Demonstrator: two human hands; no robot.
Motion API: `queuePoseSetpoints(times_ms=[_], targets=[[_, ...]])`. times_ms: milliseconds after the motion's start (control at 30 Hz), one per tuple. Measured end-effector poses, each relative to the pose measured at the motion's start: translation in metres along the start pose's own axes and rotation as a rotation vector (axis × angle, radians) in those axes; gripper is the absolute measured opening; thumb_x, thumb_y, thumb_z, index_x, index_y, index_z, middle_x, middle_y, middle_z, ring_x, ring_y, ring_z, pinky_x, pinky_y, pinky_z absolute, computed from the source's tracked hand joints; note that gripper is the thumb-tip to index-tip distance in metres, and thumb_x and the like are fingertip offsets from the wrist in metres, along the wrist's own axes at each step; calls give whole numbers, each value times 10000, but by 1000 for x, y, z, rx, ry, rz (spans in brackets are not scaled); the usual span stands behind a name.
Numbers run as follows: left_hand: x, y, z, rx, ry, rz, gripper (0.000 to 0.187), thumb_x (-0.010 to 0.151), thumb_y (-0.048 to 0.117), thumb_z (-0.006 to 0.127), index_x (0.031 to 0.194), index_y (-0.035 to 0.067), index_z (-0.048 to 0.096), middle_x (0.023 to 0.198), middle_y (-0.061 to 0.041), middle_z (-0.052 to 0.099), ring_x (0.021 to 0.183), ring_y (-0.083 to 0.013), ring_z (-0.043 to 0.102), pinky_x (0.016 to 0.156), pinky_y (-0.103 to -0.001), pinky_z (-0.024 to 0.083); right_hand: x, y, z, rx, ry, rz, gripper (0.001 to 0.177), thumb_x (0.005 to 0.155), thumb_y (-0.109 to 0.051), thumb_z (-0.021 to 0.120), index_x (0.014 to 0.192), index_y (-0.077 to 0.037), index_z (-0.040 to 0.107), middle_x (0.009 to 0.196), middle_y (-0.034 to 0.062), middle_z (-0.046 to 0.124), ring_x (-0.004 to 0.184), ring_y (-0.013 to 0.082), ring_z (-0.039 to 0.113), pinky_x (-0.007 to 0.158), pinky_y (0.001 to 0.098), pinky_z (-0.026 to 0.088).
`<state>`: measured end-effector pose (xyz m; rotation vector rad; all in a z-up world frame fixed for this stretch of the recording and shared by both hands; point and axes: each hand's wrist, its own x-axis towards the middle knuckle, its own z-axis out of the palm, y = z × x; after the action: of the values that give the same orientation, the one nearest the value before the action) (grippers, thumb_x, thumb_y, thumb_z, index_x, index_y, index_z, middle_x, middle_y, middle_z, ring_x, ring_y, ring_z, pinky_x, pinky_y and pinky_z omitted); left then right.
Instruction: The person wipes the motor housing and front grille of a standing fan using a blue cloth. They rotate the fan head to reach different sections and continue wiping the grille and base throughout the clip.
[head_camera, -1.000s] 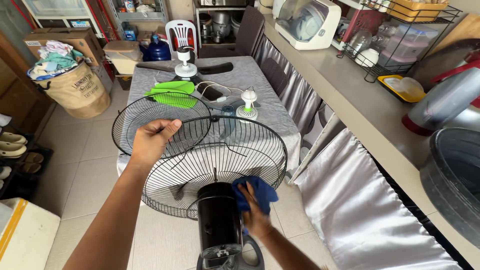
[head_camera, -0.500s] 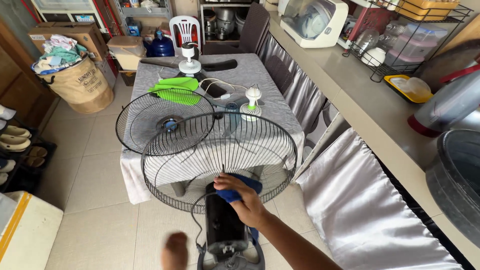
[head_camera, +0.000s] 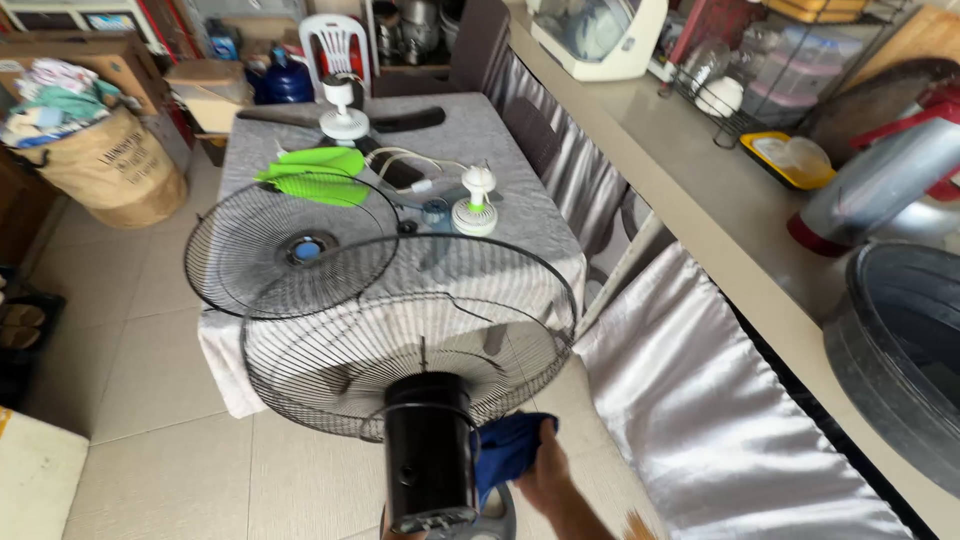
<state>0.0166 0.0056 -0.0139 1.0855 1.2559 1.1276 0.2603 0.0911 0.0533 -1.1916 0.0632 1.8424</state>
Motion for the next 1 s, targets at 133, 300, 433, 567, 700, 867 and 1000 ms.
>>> queuePoseSetpoints(times_ms=[133,300,433,567,700,867,1000], targets=[[4,0,3,221,74,-225,599,821,215,750,1382,135,555,1275,-128,714,1215,-251,672,999,-346,539,-31,-22,0,127,-41,94,568,984,-487,402,1280,-29,561,1199,141,674,1030,297,655,901,433,534],[7,5,3,315,125,-322,586,826,223,759,1378,155,573,1279,-129,710,1217,-254,671,1001,-353,539,-71,-19,39,30,-366,63,394,941,-162,613,1279,34,559,1150,152,686,1019,265,663,915,404,544],[23,10,6,349,166,-352,576,830,230,766,1374,170,587,1283,-129,707,1219,-257,669,1002,-359,539,-80,-34,78,-314,-436,-239,413,879,-86,660,1284,-37,590,1118,56,715,1042,172,667,941,325,519],[29,14,0,373,190,-357,566,833,237,774,1370,186,601,1286,-129,704,1220,-259,668,1004,-365,539,-66,-17,95,-647,-473,-546,318,951,-142,693,1239,-28,624,1005,71,693,926,185,629,847,339,514],[28,13,-15,398,175,-369,557,837,245,781,1367,202,616,1289,-130,701,1222,-262,666,1006,-370,539,-51,51,84,-1021,-326,-782,342,893,-108,584,1233,-117,611,966,61,734,905,181,709,801,343,561],[24,8,-28,426,186,-412,544,842,253,790,1362,222,633,1293,-130,697,1224,-265,665,1008,-378,539,-50,109,76,-1115,-377,-813,272,957,-147,634,1226,-121,656,1050,109,794,1008,224,756,857,356,554],[-10,-7,-53,468,209,-468,535,846,260,798,1359,238,648,1297,-131,694,1225,-267,663,1010,-383,539,-46,124,72,-1296,-294,-528,313,942,-157,597,1242,-151,684,1074,113,785,993,207,740,854,335,554]])
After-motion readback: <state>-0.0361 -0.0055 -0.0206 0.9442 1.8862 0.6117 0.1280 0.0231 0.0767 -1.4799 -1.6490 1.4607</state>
